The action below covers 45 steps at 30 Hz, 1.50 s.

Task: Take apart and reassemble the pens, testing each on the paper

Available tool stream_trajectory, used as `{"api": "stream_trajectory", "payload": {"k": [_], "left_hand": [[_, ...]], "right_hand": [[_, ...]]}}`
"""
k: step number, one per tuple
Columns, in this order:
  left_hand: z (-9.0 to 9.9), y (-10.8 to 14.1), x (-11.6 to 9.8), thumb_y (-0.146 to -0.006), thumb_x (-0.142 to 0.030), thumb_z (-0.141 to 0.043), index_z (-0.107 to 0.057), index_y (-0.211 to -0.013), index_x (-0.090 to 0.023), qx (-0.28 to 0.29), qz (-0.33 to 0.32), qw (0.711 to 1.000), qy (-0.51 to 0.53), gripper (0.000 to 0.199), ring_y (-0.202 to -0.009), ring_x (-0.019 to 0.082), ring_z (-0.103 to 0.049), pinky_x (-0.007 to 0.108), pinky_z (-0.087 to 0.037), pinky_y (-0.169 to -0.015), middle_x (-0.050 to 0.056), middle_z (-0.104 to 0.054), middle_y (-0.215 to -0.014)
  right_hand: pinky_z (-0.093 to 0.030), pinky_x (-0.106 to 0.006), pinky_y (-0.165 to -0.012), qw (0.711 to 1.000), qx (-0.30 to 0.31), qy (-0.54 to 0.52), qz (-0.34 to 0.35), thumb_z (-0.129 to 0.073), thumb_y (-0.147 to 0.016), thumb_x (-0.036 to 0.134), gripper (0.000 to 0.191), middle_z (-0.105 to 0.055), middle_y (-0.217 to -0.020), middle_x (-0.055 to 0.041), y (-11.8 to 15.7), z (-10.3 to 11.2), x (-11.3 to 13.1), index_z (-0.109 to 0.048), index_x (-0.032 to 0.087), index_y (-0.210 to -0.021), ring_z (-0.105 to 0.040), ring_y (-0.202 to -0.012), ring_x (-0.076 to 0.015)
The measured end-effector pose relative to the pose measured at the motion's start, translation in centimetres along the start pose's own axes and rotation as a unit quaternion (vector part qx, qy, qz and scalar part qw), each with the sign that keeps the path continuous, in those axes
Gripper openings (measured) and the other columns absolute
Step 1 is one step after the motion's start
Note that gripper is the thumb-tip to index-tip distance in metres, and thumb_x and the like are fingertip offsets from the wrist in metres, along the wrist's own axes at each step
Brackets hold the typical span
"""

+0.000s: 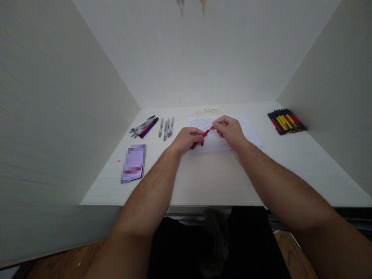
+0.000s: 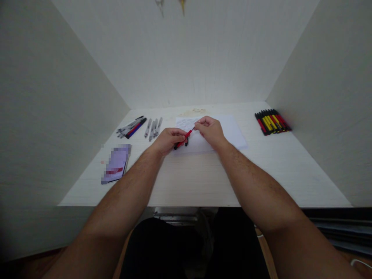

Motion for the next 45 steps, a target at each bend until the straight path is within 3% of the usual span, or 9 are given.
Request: {"api": "stream_trajectory", "payload": {"k": [10,18,27,31,35,40,45], "left_hand": [[0.0,0.0,-0.1,-0.066,-0.023,-0.075,-0.072,-0.09,-0.014,-0.006,-0.006,1.0,0.0,0.025,-0.047,0.007,-0.05,0.021,-0.032,-0.044,0.003,-0.068,-0.067],[-0.4,0.3,-0.5,-0.065,-0.02,-0.074,-0.07,-0.086,-0.014,0.003,-0.006,1.0,-0.001,0.023,-0.047,0.007,-0.051,0.021,-0.032,-0.044,0.002,-0.067,-0.065],[-0.7,0.3,-0.5,-0.069,-0.024,-0.073,-0.073,-0.088,-0.013,0.025,0.004,0.999,-0.036,0.022,-0.046,0.007,-0.048,0.021,-0.031,-0.045,0.0,-0.062,-0.059],[-1.2,0.7,-1.0,-0.07,-0.021,-0.072,-0.067,-0.082,-0.014,0.039,0.004,0.999,0.009,0.015,-0.049,0.007,-0.052,0.021,-0.039,-0.048,0.0,-0.063,-0.063],[-1.5,1.0,-1.4,-0.075,-0.022,-0.07,-0.063,-0.091,-0.016,0.038,0.02,0.998,0.042,0.019,-0.055,0.01,-0.06,0.023,-0.047,-0.054,0.002,-0.066,-0.069],[-1.5,1.2,-2.3,-0.083,-0.025,-0.064,-0.063,-0.096,-0.017,0.029,-0.017,0.999,-0.011,0.015,-0.045,0.007,-0.052,0.019,-0.038,-0.045,0.0,-0.064,-0.065],[-1.8,1.5,-2.7,-0.088,-0.026,-0.059,-0.063,-0.098,-0.018,0.029,-0.011,0.998,-0.06,0.013,-0.05,0.007,-0.055,0.018,-0.041,-0.047,0.0,-0.064,-0.07]], "right_hand": [[-0.029,-0.02,-0.04,0.999,-0.044,-0.029,-0.003,-0.071,-0.069,0.026,0.012,-0.067,-0.068,-0.0007,-0.2,0.9,0.0,-0.062,0.018,-0.071,-0.041,-0.044,-0.0049],[-0.03,-0.02,-0.04,0.998,0.018,-0.054,-0.008,-0.074,-0.069,0.026,0.013,-0.068,-0.067,-0.0011,0.0,0.0,-0.3,-0.064,0.017,-0.072,-0.044,-0.045,-0.0054],[-0.032,-0.02,-0.041,0.999,0.022,-0.038,-0.003,-0.073,-0.069,0.025,0.012,-0.068,-0.068,-0.0007,0.3,0.1,0.0,-0.067,0.018,-0.076,-0.044,-0.046,-0.0055],[-0.032,-0.02,-0.041,0.999,0.03,-0.043,0.004,-0.073,-0.07,0.026,0.013,-0.068,-0.069,-0.0005,0.3,0.1,0.1,-0.067,0.018,-0.077,-0.044,-0.045,-0.0055],[-0.033,-0.02,-0.041,0.998,0.029,-0.047,0.01,-0.073,-0.071,0.032,0.017,-0.069,-0.074,-0.0009,0.2,0.2,0.2,-0.065,0.019,-0.079,-0.045,-0.046,-0.0053],[-0.032,-0.02,-0.04,0.998,0.022,-0.056,0.025,-0.072,-0.072,0.031,0.015,-0.069,-0.074,-0.0004,0.2,0.2,0.6,-0.065,0.019,-0.079,-0.044,-0.045,-0.0051],[-0.032,-0.02,-0.04,0.998,0.023,-0.052,0.027,-0.071,-0.073,0.031,0.014,-0.069,-0.074,-0.0004,0.2,0.1,0.8,-0.064,0.019,-0.079,-0.044,-0.045,-0.0051]]}}
Point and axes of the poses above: each hand's wrist, its own y-axis away from the middle knuckle, its own z-axis out of the back of the hand, x = y × z, the point moved 7 cm from there along -y, towards the middle knuckle
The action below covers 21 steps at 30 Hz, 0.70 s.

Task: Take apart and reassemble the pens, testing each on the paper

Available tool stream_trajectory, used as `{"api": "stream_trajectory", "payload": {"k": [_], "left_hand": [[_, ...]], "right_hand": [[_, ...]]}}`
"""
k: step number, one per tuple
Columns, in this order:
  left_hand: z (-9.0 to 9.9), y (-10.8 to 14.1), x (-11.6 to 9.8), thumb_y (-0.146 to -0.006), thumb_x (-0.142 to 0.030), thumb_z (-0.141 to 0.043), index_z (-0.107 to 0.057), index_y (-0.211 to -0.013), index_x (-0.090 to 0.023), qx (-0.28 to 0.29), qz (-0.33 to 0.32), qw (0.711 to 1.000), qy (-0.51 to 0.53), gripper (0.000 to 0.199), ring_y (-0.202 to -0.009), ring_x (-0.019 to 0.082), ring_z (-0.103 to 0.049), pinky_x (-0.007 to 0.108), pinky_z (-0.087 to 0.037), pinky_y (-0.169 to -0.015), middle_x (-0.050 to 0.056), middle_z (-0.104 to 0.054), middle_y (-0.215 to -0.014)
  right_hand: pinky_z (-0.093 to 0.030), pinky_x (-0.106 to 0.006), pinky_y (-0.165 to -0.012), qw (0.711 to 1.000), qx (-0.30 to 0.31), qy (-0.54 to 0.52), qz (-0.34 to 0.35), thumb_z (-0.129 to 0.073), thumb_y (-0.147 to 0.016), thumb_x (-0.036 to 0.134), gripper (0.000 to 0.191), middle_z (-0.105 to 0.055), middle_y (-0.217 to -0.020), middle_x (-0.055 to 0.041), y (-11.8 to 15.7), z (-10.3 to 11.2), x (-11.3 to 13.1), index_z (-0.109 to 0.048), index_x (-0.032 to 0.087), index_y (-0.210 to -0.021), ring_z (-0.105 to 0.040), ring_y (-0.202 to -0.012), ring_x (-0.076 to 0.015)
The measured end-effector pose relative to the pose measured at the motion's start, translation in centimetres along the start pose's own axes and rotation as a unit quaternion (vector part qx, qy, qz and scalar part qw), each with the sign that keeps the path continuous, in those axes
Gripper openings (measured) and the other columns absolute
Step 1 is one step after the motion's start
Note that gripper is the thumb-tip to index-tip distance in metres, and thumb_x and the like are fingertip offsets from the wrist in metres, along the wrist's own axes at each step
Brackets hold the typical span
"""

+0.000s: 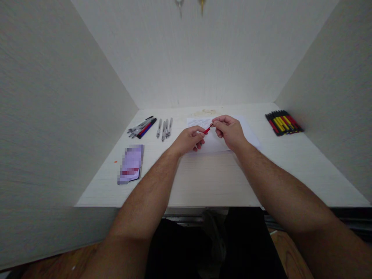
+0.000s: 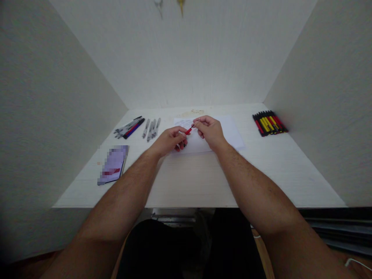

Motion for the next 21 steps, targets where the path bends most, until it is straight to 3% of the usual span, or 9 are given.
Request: {"api": "stream_trajectory", "payload": {"k": [10,21], "left_hand": [[0.04,0.14,-0.27,-0.088,-0.023,-0.058,-0.06,-0.089,-0.018,-0.031,0.003,0.999,-0.022,0.006,-0.054,0.008,-0.058,0.018,-0.044,-0.048,0.001,-0.062,-0.072],[-0.45,0.04,0.62,-0.08,-0.015,-0.058,-0.056,-0.084,-0.016,0.01,0.038,0.993,0.114,0.004,-0.058,0.01,-0.06,0.028,-0.054,-0.056,0.0,-0.061,-0.074]], "right_hand": [[-0.032,-0.02,-0.041,1.0,-0.008,0.009,-0.005,-0.073,-0.073,0.033,0.017,-0.069,-0.074,-0.0007,-0.02,0.09,-0.16,-0.064,0.02,-0.079,-0.043,-0.045,-0.0049],[-0.032,-0.02,-0.04,1.0,-0.007,-0.014,0.001,-0.073,-0.072,0.03,0.015,-0.069,-0.073,-0.0011,-0.17,0.06,0.3,-0.064,0.018,-0.077,-0.045,-0.045,-0.005]]}}
Point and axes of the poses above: each hand's wrist, its own y-axis away from the middle knuckle, its own z-axis out of the back of the hand, x = y × z, the point moved 7 cm from there along -y, towards the middle knuckle
